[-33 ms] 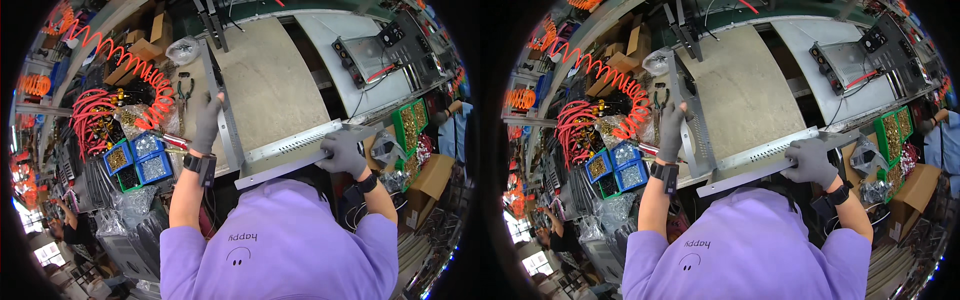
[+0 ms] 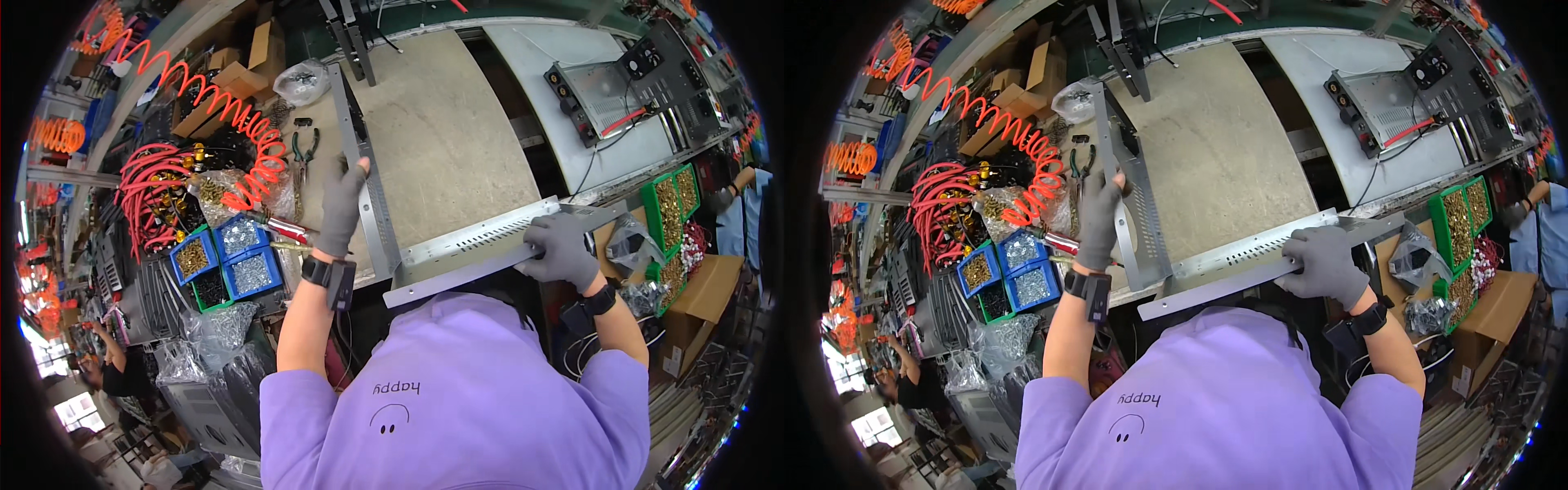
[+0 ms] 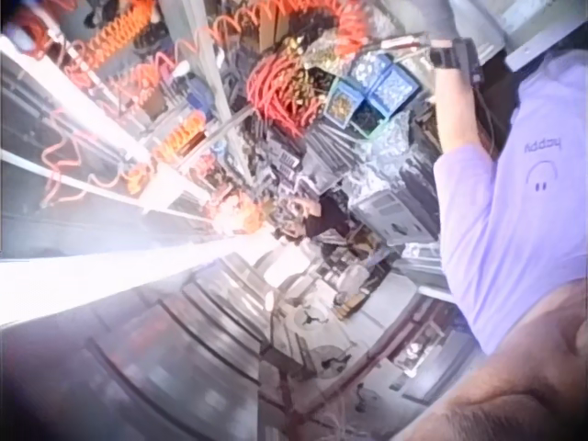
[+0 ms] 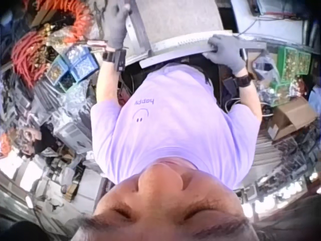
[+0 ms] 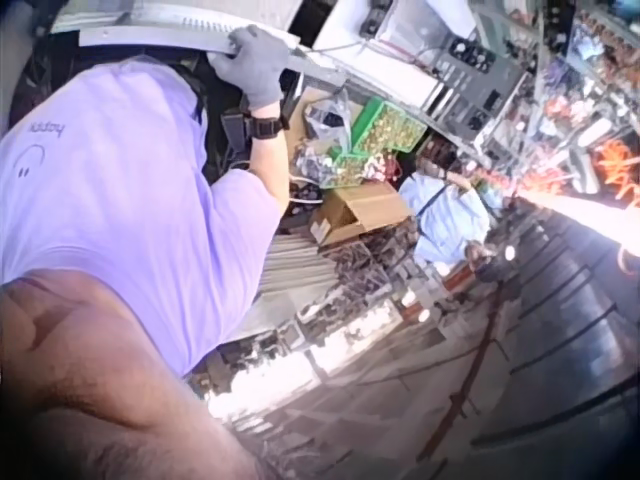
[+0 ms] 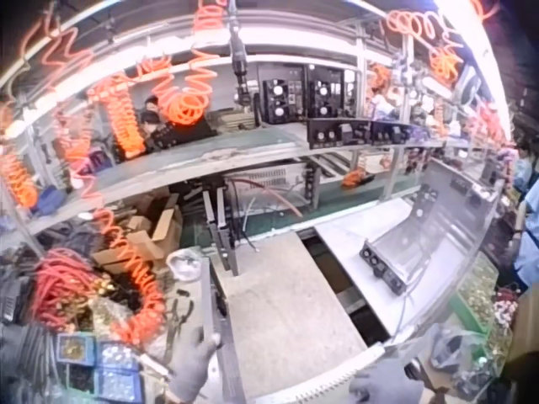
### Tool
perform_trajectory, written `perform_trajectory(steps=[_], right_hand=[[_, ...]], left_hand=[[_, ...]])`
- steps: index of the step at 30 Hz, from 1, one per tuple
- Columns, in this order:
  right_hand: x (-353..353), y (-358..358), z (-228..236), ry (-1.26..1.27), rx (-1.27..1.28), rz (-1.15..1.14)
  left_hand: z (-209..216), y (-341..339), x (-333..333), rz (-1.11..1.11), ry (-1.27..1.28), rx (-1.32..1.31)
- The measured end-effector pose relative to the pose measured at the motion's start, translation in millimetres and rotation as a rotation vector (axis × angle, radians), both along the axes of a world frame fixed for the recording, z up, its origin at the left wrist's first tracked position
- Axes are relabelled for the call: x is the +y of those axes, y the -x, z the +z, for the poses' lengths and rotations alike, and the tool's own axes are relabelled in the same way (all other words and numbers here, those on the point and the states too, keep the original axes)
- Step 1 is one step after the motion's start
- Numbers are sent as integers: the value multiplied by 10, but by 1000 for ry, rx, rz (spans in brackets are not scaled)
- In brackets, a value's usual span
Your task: Assembling components on a metal panel using a pneumatic screwdriver.
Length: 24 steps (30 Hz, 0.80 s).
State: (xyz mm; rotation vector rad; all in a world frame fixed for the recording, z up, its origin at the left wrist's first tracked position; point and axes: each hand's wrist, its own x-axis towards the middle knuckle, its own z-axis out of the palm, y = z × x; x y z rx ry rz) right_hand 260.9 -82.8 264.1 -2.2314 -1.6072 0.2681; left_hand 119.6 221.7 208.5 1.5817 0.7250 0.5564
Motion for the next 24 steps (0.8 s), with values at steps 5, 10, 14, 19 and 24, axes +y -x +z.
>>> perform_trajectory(steps=[5, 10, 14, 19, 24], right_hand=[[90, -48, 15, 30, 19, -19], [248, -110, 62, -29, -34, -14], [350, -181, 79, 18, -24, -4], [360, -181, 90, 40, -10, -34], [447, -55, 148, 70, -17, 103]], left_hand=[[-303, 472, -438, 126, 88, -108], [-366, 828, -989, -14, 166, -184], [-496, 711, -1169, 248, 211, -385], [-598, 648, -1074, 299, 183, -332], [-872, 738, -1030, 208, 144, -280]])
